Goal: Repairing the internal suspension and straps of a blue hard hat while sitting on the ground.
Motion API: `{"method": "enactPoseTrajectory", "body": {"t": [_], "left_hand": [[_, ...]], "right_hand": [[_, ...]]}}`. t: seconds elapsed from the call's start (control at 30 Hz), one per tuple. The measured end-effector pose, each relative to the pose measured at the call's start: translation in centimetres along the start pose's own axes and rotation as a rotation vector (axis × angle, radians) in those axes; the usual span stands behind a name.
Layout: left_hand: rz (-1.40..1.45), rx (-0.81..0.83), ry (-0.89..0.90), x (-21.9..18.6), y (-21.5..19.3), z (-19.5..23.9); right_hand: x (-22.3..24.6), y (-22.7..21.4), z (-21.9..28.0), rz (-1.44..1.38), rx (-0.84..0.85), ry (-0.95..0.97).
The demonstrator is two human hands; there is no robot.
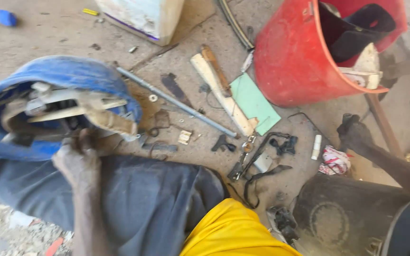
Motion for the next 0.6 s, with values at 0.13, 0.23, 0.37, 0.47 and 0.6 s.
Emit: {"method": "enactPoseTrajectory", "body": {"t": [0.13, 0.23, 0.37, 0.47, 0.6], "left_hand": [[0.029, -0.041, 0.005, -0.4, -0.2, 0.0], [0.043, -0.039, -0.063, -0.4, 0.4, -0.1], [-0.002, -0.006, -0.237, 0.1, 0.1, -0.1], [0.002, 0.039, -0.299, -0.3, 0.0, -0.1], [0.092, 0.108, -0.308, 0.2, 0.7, 0.6]], "right_hand": [[13.9, -6.3, 9.2, 0.354, -0.145, -0.556], [31.6, -13.9, 19.2, -0.267, 0.179, -0.251], [42.2, -14.3, 25.6, -0.874, 0.518, -0.392], [45.9, -13.3, 29.8, -0.761, 0.963, -0.228], [51.6, -14.6, 33.8, -0.888, 0.667, -0.724]]}}
Point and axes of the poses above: each hand's wrist, its own z-axis away from the middle knuckle, its own y-axis out of the palm, x = y × z, the point moved 1 cm from there along -z, towards the middle knuckle, and after that the axes turned 5 degrees about y, right-handed, at the moved point
